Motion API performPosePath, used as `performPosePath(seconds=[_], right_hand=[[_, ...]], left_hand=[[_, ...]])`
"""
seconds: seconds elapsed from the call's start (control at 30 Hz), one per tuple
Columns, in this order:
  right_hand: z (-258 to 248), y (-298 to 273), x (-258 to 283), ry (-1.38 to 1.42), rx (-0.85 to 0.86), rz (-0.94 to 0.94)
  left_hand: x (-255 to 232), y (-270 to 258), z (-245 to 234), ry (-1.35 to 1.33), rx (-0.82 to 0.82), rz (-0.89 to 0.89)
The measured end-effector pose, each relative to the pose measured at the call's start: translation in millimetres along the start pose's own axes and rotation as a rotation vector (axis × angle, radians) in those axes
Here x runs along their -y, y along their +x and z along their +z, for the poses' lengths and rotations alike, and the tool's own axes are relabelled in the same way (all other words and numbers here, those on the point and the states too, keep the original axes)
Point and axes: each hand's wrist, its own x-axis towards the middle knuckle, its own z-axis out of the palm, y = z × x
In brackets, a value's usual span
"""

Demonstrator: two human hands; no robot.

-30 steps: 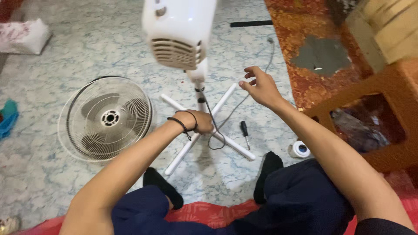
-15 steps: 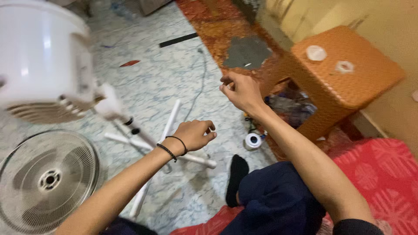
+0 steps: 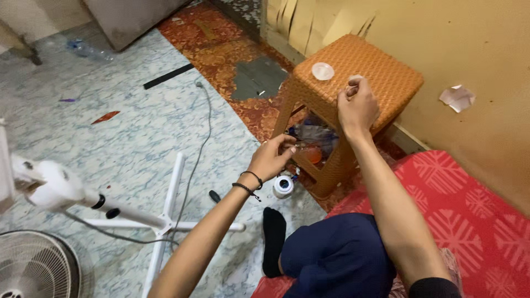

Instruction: The person assembles an electric fan by attaching the motor housing to the stand, securing it with a screwdriver, and then mounting the front grille. The person uses a screwdriver to tighten the connection between the motor housing and the stand.

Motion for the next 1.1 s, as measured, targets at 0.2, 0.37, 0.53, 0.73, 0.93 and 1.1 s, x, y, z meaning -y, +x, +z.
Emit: performPosePath(seconds=[0.2, 0.37, 0.53, 0.73, 0.93, 1.1], right_hand=[[11.5, 14.6, -15.4, -0.085, 0.055, -0.054], [8.4, 11.2, -11.6, -0.053, 0.08, 0.019], [7.0, -1.6, 26.3, 0.164, -0.007, -0.244], [45.6, -64.8, 118.7, 0.47, 0.39, -0.416], [81.9, -167.5, 205.7, 0.602, 0.934, -0.483], [95.8, -222.7, 263.7, 0.463, 1.189, -0.561]], left_hand=[[-2.9, 4.5, 20.8, -0.054, 0.062, 0.004], [6.3, -7.4, 10.9, -0.037, 0.055, 0.05], [19.9, -30.4, -12.9, 0.062, 0.155, -0.079], [63.7, -93.6, -59.0, 0.063, 0.206, -0.051], [120.1, -170.9, -128.0, 0.2, 0.45, -0.087], [157.1, -231.4, -190.7, 0.505, 0.641, -0.451]])
